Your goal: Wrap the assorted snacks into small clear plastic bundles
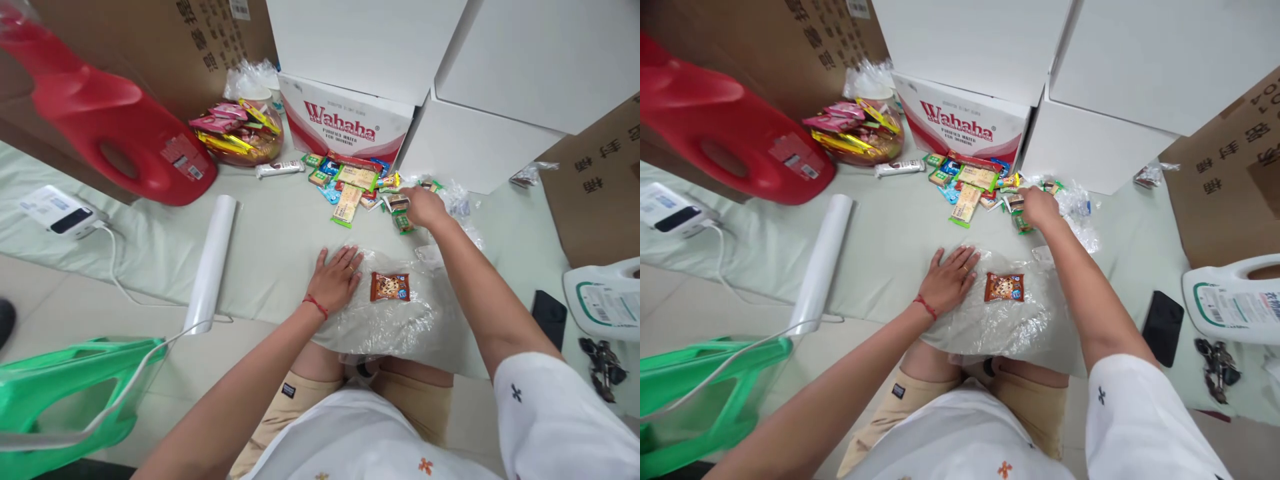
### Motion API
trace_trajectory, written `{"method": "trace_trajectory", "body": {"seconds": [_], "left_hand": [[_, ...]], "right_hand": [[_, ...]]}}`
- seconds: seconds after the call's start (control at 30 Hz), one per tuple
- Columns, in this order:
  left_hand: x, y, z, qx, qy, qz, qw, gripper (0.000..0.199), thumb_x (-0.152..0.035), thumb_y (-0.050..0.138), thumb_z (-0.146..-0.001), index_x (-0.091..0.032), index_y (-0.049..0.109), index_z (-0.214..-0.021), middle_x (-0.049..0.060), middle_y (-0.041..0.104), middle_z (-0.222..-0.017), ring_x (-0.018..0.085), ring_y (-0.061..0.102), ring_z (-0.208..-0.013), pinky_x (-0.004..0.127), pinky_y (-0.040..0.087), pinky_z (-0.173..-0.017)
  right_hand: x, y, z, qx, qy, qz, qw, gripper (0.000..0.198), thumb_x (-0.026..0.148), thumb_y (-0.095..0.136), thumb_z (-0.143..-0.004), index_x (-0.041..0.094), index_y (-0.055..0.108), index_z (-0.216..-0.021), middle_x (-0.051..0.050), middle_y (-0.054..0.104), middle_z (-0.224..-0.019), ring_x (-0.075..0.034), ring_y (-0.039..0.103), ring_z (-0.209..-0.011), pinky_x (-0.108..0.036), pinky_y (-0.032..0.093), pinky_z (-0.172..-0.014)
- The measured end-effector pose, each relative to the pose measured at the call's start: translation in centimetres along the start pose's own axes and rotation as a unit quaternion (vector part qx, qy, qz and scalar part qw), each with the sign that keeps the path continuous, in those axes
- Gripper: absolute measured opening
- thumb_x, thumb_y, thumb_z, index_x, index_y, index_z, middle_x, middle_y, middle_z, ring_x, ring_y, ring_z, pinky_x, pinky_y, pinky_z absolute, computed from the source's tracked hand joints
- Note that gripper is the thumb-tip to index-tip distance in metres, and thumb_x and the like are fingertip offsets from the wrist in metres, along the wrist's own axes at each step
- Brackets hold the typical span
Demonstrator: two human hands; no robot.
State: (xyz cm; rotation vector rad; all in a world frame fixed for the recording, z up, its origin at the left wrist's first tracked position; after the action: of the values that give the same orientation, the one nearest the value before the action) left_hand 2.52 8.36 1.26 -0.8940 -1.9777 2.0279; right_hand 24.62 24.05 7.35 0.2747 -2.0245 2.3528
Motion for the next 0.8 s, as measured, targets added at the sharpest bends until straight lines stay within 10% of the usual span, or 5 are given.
{"method": "trace_trajectory", "body": {"seconds": [0.2, 0.47, 0.67, 0.8], "left_hand": [[0.8, 0.0, -0.1, -0.014, -0.056, 0.005, 0.998, 0.058, -0.048, 0.023, -0.105, -0.029, 0.034, -0.159, 0.004, 0.032, -0.166, 0.029, 0.027, -0.155, 0.067, 0.002, -0.124], [0.9, 0.2, -0.2, -0.014, -0.072, 0.004, 0.997, 0.061, -0.05, 0.032, -0.103, -0.03, 0.029, -0.161, 0.004, 0.029, -0.167, 0.03, 0.025, -0.155, 0.066, 0.0, -0.124], [0.6, -0.2, -0.3, 0.0, -0.076, -0.009, 0.997, 0.061, -0.049, 0.032, -0.103, -0.029, 0.031, -0.16, 0.007, 0.031, -0.167, 0.029, 0.027, -0.154, 0.066, 0.005, -0.124], [0.5, -0.3, -0.3, 0.0, -0.078, -0.014, 0.997, 0.06, -0.049, 0.03, -0.103, -0.029, 0.032, -0.159, 0.006, 0.032, -0.167, 0.029, 0.026, -0.155, 0.066, 0.007, -0.124]], "right_hand": [[0.5, 1.6, -1.8, 0.046, -0.022, 0.097, 0.994, 0.064, 0.016, 0.064, -0.08, 0.02, 0.054, -0.143, -0.016, 0.058, -0.137, -0.032, 0.062, -0.112, -0.038, 0.05, -0.089], [3.9, -3.9, 10.4, -0.005, -0.136, 0.025, 0.99, 0.066, 0.035, 0.062, -0.088, 0.024, 0.043, -0.15, -0.01, 0.059, -0.136, -0.032, 0.06, -0.112, -0.036, 0.047, -0.087], [8.4, 2.3, 16.9, 0.125, -0.177, 0.069, 0.974, 0.053, 0.025, 0.067, -0.086, 0.027, 0.054, -0.138, -0.01, 0.066, -0.123, -0.027, 0.064, -0.097, -0.033, 0.042, -0.073], [9.1, 4.3, 16.9, 0.096, -0.183, 0.097, 0.974, 0.051, 0.027, 0.072, -0.085, 0.022, 0.058, -0.133, -0.014, 0.066, -0.12, -0.035, 0.054, -0.112, -0.041, 0.04, -0.084]]}}
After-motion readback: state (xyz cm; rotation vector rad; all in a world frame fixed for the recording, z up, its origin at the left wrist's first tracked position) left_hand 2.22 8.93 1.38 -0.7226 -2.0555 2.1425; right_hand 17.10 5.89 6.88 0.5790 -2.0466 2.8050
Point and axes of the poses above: each hand's wrist, its own z-axis away from the middle knuckle, its own y-axis out of the palm, x = y × z, the point moved 7 cm from there along -z, towards the middle knuckle
